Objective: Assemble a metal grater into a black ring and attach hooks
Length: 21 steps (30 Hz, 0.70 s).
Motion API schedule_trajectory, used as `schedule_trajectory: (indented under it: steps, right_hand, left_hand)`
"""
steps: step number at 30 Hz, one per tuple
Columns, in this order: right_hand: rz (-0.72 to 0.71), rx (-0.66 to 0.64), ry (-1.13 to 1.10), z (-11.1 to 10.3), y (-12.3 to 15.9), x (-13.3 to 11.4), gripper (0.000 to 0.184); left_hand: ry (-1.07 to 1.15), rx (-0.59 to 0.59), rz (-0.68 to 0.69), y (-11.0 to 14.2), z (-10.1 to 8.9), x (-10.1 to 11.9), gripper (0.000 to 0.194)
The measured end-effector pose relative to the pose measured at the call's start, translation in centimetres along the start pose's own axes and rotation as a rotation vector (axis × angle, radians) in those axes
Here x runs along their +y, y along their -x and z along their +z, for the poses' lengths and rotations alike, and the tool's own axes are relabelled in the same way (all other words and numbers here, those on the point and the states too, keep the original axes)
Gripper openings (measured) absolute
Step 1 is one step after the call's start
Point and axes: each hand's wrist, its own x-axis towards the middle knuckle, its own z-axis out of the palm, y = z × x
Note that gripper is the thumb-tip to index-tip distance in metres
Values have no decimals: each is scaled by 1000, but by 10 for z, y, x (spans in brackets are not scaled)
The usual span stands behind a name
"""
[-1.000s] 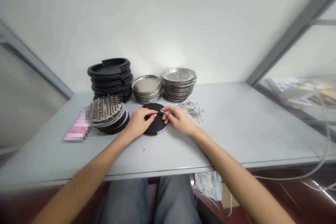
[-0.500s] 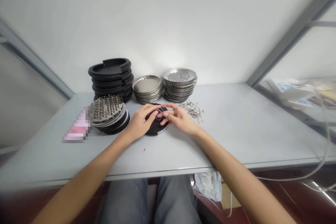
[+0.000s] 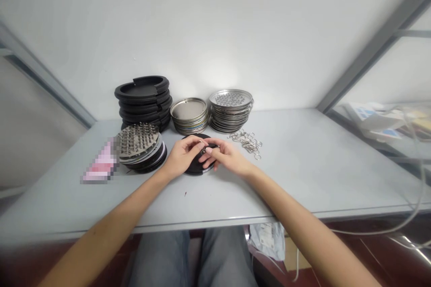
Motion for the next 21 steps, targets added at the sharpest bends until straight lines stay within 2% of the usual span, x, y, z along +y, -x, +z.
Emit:
schedule_trajectory:
  steps: [4,6,8,11,14,18,21]
  right_hand:
    - [-141,211,180,-6,-1,4,39]
    - [-241,330,292,-7,-1,4,33]
    - [-302,389,379,-7,0,4,28]
    - [-341,371,491,-5,1,3,24]
    - [-357,323,549,-4,1,3,21]
    - [-385,276,570,-6,2,2,20]
    - [-470,240,660,-8,4,3,18]
  left_hand:
    - [22,44,-49,0,-1,-4,20]
    - [24,0,-90,0,-2,-6,21]
    - [-29,-49,-110,2,-2,-8,22]
    - [-193,-65,-45,4,-3,-7,20]
    - [-259,-66,8,5,-4,-4,22]
    - [-197,-70,-47,6,-4,-3,29]
    - [-141,-67,-103,6,-4,-3,31]
